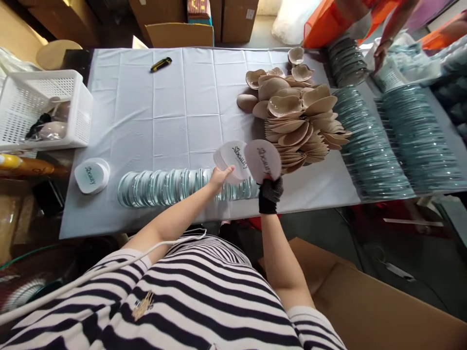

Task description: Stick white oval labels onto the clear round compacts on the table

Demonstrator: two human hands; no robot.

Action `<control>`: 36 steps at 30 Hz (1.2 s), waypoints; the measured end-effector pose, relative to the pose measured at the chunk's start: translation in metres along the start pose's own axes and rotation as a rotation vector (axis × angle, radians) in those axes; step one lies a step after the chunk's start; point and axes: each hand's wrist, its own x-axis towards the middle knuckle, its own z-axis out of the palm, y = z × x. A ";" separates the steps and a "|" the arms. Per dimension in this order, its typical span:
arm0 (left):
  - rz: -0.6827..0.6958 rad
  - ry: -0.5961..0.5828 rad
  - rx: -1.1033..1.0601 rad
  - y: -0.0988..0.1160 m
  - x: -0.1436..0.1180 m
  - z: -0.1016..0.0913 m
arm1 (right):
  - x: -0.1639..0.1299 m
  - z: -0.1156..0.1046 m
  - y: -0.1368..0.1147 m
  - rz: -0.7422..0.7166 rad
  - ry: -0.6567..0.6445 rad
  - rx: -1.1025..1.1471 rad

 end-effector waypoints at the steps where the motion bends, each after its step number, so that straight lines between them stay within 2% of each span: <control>1: -0.029 0.012 -0.034 0.004 0.003 -0.004 | -0.015 -0.005 0.010 0.051 0.057 -0.037; 3: -0.102 0.055 -0.094 0.010 0.010 -0.008 | -0.053 -0.015 0.032 0.089 0.086 -0.111; 6: -0.185 0.063 -0.129 0.011 0.015 -0.008 | -0.111 -0.017 0.054 0.045 -0.047 -0.275; 8: -0.198 0.043 -0.121 0.010 0.015 -0.006 | -0.130 -0.006 0.054 0.031 -0.125 -0.366; 10: -0.194 0.021 -0.113 0.008 0.013 -0.006 | -0.125 0.011 0.043 0.036 -0.199 -0.443; 13: -0.190 -0.002 -0.108 0.008 0.012 -0.006 | -0.088 0.035 0.020 0.032 -0.354 -0.508; 16: -0.184 0.001 -0.116 0.008 0.012 -0.007 | -0.056 0.046 0.005 0.048 -0.457 -0.516; 19: -0.186 0.006 -0.123 0.007 0.012 -0.007 | -0.046 0.045 0.006 0.047 -0.418 -0.495; 23: -0.181 0.019 -0.118 0.004 0.012 -0.007 | -0.049 0.041 0.017 -0.014 -0.386 -0.376; 26: -0.183 0.042 -0.135 0.001 0.014 -0.008 | -0.050 0.045 0.021 0.007 -0.363 -0.291; 30: -0.203 0.048 -0.153 0.000 0.014 -0.010 | -0.045 0.053 0.018 0.043 -0.334 -0.311; 33: -0.198 0.042 -0.152 0.001 0.013 -0.010 | -0.036 0.058 0.012 0.040 -0.397 -0.347; 36: -0.188 0.045 -0.144 0.002 0.011 -0.008 | -0.025 0.056 0.011 0.056 -0.544 -0.246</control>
